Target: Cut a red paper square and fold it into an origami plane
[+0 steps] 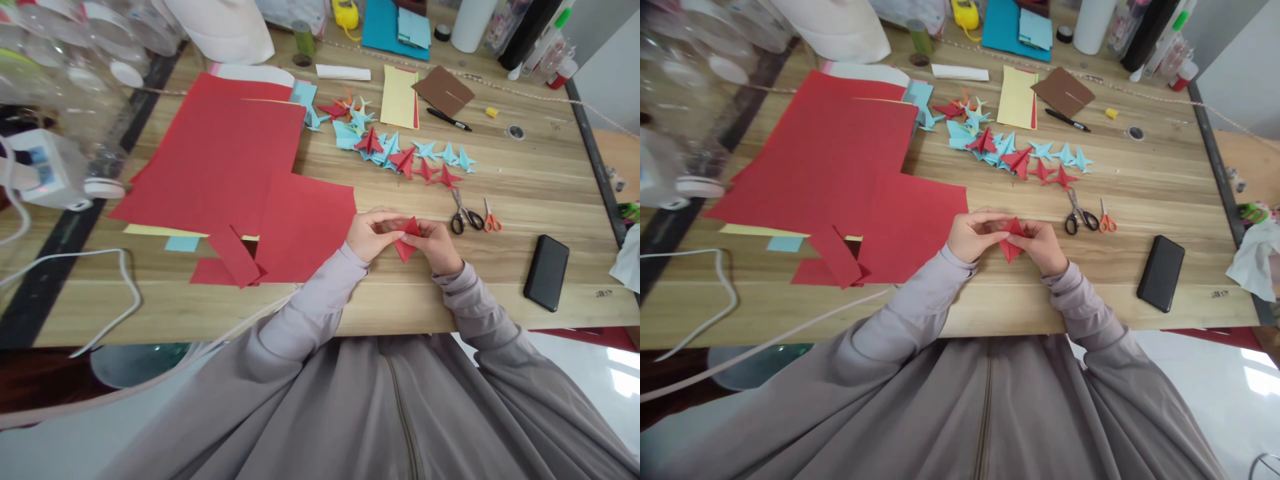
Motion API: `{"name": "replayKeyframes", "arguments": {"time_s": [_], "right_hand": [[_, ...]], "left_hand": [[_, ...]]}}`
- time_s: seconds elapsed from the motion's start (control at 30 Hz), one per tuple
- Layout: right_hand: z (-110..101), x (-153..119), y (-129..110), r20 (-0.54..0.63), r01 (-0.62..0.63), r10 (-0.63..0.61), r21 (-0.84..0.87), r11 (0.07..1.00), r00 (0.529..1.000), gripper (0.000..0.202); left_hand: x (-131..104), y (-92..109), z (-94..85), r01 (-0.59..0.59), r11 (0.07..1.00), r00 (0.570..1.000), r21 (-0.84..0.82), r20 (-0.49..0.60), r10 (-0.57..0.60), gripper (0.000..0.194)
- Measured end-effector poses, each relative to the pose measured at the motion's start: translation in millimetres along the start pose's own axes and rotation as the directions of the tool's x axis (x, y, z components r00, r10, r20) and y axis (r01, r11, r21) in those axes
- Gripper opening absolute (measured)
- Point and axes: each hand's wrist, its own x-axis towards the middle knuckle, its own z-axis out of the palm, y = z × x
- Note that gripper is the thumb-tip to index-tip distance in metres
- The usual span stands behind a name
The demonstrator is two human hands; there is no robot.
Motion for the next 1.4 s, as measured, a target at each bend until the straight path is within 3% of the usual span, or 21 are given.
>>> {"name": "replayKeyframes", "arguments": {"time_s": [0.1, 0.23, 0.6, 0.87, 1.13, 1.4], "right_hand": [[-1, 1, 0, 0.001, -0.031, 0.031, 0.053, 0.998, 1.000, 0.028], [-1, 0, 0, 0.034, -0.010, 0.010, 0.004, 1.000, 0.999, 0.027], [-3, 1, 7, 0.134, 0.049, -0.026, -0.167, 0.985, 0.991, 0.033], [0, -2, 5, 0.170, 0.104, -0.059, -0.273, 0.956, 0.984, 0.031], [0, -2, 5, 0.199, 0.096, -0.037, -0.293, 0.951, 0.979, 0.022], [4, -4, 3, 0.188, 0.103, -0.052, -0.273, 0.957, 0.981, 0.024]], "left_hand": [[0, -3, 0.0, 0.013, 1.000, 1.000, -0.024, 0.019, -0.012, 0.018], [-1, -2, 1.2, -0.004, 0.998, 0.999, 0.057, -0.035, 0.006, 0.007], [-3, 1, 5.2, -0.098, 0.989, 0.991, 0.106, -0.075, 0.107, 0.009], [-5, 4, 5.7, -0.106, 0.990, 0.992, 0.098, -0.062, 0.112, 0.020], [-5, 7, 5.8, -0.129, 0.987, 0.988, 0.092, -0.077, 0.136, 0.017], [-4, 12, 6.0, -0.072, 0.994, 0.991, 0.080, -0.106, 0.081, 0.044]]}}
